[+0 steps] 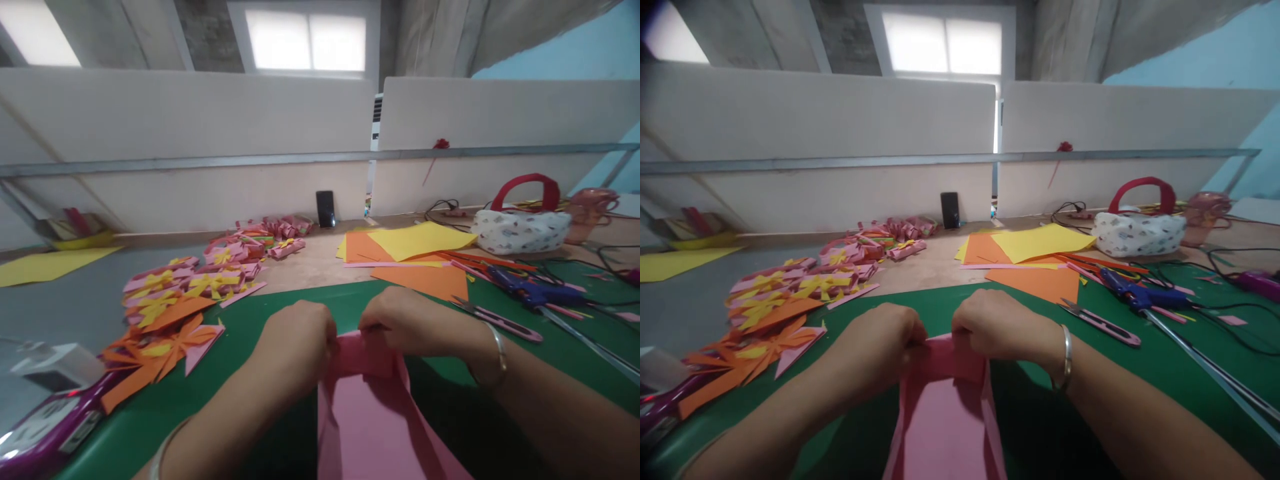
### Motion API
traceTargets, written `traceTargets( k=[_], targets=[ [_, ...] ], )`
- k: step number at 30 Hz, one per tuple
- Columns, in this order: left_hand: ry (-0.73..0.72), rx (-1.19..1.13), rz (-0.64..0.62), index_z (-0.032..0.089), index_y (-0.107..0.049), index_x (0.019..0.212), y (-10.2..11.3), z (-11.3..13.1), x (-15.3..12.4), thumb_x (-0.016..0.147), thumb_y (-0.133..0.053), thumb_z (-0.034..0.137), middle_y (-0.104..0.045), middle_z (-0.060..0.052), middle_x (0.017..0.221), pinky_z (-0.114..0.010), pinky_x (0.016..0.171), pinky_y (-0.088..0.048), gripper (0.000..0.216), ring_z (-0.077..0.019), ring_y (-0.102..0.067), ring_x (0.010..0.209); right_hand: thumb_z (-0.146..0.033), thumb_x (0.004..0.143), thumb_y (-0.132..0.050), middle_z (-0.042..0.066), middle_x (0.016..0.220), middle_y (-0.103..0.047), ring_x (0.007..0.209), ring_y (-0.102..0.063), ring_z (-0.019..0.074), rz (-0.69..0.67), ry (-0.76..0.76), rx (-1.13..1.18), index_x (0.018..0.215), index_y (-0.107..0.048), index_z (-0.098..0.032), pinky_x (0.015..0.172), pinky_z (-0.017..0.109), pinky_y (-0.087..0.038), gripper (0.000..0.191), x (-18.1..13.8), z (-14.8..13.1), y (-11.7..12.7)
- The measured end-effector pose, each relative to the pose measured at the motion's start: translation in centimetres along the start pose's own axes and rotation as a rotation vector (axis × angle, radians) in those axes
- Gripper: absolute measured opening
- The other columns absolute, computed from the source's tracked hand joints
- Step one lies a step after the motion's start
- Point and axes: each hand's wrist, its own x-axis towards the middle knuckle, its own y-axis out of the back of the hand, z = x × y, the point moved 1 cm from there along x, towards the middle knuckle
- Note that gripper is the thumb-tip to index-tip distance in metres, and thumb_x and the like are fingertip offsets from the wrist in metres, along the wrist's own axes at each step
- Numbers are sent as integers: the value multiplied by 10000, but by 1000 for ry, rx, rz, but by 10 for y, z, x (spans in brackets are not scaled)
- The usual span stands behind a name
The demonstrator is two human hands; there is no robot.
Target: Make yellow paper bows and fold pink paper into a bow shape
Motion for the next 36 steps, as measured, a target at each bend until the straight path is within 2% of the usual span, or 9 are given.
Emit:
traceTargets(
  k=[4, 10, 14, 17, 22, 26, 28, 31, 36],
  targets=[
    [5, 80, 13, 193, -592, 506, 3, -2, 9, 568, -448, 147, -485, -31, 495, -277, 450, -201, 164, -123, -362, 441, -79, 672, -519, -1, 705, -666, 606, -488, 103, 30, -35, 15, 728, -684, -198, 535, 206, -292, 210, 4, 4, -3],
    [-34, -10, 52, 205, -548, 472, -8, -18, 11, 612, -473, 204, -477, -17, 486, -277, 458, -194, 158, -122, -360, 446, -59, 655, -518, 9, 686, -666, 616, -503, 108, 67, -42, 16, 696, -681, -186, 547, 212, -297, 211, 7, 2, -8],
    [-189, -109, 59, 217, -590, 542, -11, -15, 8, 635, -502, 233, -530, -3, 531, -273, 475, -198, 129, -121, -389, 486, -29, 672, -514, -12, 626, -647, 570, -474, 86, 58, -62, 28, 671, -687, -185, 525, 209, -274, 233, 7, -5, -7],
    [-273, -180, 49, 207, -616, 575, -12, -9, 8, 706, -494, 301, -574, -11, 583, -265, 497, -222, 203, -121, -433, 530, -111, 730, -556, -22, 601, -633, 550, -473, 81, 51, -65, 103, 696, -701, -185, 518, 203, -288, 166, 7, -1, -3],
    [-178, -140, 67, 197, -655, 584, -10, -9, 10, 751, -455, 296, -585, -26, 565, -270, 479, -177, 279, -113, -391, 490, -299, 822, -524, 10, 725, -663, 655, -554, 113, 95, -116, 321, 803, -699, -160, 581, 211, -379, 225, 6, 20, 10],
    [-142, -140, 68, 205, -680, 629, -10, -12, 11, 757, -457, 339, -620, -42, 605, -266, 480, -185, 289, -127, -428, 506, -399, 751, -612, 36, 871, -654, 779, -561, 146, 131, -145, 413, 965, -664, -162, 651, 233, -420, 324, 6, 15, 4],
    [-131, -132, 83, 208, -679, 641, -11, -13, 13, 756, -456, 335, -633, -48, 627, -266, 485, -194, 281, -136, -459, 529, -367, 675, -686, 52, 959, -632, 858, -548, 166, 135, -124, 386, 1058, -632, -170, 709, 247, -426, 433, 6, 8, -3],
    [-104, -119, 111, 210, -676, 660, -13, -13, 14, 747, -451, 290, -646, -53, 669, -267, 492, -207, 255, -149, -492, 568, -193, 687, -626, 52, 926, -623, 821, -539, 156, 164, -145, 281, 1062, -625, -174, 688, 240, -408, 376, 5, 4, -12],
    [-102, -121, 104, 213, -678, 634, -11, -13, 14, 705, -463, 243, -636, -48, 661, -276, 489, -206, 228, -154, -488, 579, -55, 655, -486, 1, 680, -619, 601, -474, 101, 133, -256, 142, 736, -645, -173, 505, 215, -284, 213, 5, 4, -13]
  ],
)
